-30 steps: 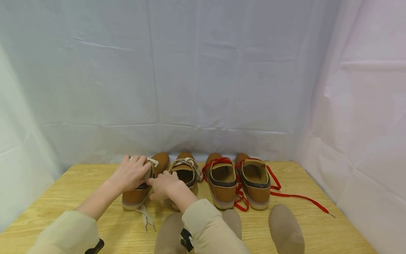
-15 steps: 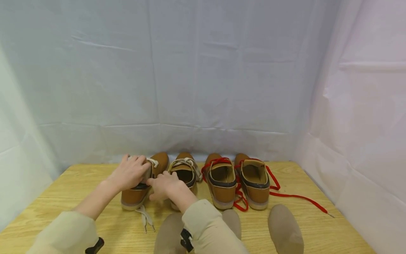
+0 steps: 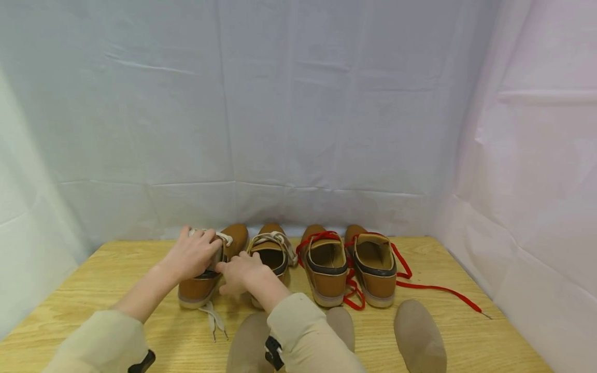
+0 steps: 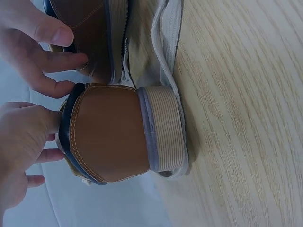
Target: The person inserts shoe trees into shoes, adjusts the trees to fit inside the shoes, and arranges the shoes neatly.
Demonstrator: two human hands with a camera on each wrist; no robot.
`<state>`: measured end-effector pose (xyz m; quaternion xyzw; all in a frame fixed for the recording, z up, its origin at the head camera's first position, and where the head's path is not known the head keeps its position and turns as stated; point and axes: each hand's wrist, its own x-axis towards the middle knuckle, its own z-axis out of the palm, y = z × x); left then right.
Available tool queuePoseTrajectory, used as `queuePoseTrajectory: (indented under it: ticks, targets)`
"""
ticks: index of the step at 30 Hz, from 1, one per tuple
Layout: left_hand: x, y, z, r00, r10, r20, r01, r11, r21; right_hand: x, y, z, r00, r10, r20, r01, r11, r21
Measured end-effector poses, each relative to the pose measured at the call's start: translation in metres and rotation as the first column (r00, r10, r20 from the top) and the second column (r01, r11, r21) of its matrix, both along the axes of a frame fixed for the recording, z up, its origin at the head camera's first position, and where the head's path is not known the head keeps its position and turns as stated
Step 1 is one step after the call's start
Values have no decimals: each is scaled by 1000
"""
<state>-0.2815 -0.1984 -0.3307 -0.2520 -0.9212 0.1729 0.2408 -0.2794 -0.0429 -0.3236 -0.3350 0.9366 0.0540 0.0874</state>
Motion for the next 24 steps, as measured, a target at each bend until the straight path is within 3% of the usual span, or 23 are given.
queuePoseTrajectory:
  ticks: [24]
  targets:
    - [-5, 1, -7, 999, 12, -49, -12, 1000, -3, 1, -1, 1, 999, 23, -26, -22, 999, 27]
